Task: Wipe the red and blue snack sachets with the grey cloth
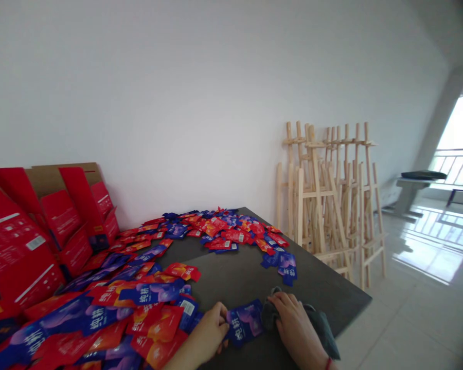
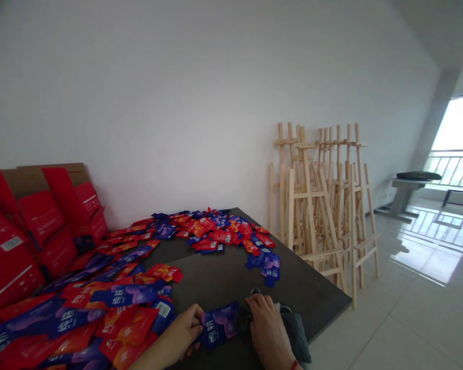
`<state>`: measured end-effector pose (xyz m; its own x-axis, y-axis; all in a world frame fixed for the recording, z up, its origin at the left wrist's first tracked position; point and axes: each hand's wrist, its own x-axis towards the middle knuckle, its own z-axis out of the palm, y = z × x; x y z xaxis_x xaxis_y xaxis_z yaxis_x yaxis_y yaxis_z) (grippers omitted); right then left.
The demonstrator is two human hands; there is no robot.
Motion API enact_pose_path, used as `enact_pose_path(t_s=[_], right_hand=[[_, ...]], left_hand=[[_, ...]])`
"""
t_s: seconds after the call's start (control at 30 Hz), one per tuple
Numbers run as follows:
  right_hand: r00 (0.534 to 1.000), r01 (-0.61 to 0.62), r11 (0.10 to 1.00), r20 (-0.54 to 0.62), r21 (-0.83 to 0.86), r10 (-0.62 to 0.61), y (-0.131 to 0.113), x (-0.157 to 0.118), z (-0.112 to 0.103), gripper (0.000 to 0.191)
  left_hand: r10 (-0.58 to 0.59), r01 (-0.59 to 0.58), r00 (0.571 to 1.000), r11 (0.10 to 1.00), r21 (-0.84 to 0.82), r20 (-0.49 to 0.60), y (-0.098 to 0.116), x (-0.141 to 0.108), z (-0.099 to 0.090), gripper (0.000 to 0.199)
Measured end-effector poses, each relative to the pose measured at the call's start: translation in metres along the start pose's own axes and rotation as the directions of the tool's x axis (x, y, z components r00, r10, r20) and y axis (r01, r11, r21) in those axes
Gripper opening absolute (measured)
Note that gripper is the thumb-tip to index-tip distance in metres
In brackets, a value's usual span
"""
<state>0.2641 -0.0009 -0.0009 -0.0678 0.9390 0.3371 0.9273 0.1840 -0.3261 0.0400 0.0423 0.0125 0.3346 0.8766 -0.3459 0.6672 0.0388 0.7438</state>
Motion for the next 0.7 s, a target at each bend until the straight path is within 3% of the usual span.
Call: enact_pose_path(t_s=[0.13,0.27,0.4,0.6,0.7], right_hand=[[0.98,0.192,0.974,0.023,0.123,-0.196,-0.04,0.007,0.006,0.054],[0.944,0.309,0.944,0.082,0.119,-0.319,-0.059,0.014,0.023,0.042],[0.965,0.245,0.968,0.079,0.06,-0.25,-0.041,0.017,0.022,0.047],[0.991,0.074,0.988,0.117,-0.132,-0.059,0.014,0.019,-0.003,0.052],[0.997,0.039,0.982,0.071,-0.187,-0.026,0.023,0.014,-0.01,0.052]], left_hand=[[0.102,-0.117,0.989,0.981,-0.152,-0.104,-0.018,0.005,0.013,0.015],[0.184,-0.197,0.975,0.975,-0.102,-0.128,-0.028,0.009,0.014,0.015],[0.211,-0.221,0.966,0.974,-0.051,-0.151,-0.026,0.006,0.013,0.018],[0.133,-0.145,0.984,0.985,-0.099,-0.119,-0.019,0.0,0.014,0.017],[0.116,-0.135,0.984,0.981,-0.142,-0.136,-0.019,0.001,0.016,0.021]])
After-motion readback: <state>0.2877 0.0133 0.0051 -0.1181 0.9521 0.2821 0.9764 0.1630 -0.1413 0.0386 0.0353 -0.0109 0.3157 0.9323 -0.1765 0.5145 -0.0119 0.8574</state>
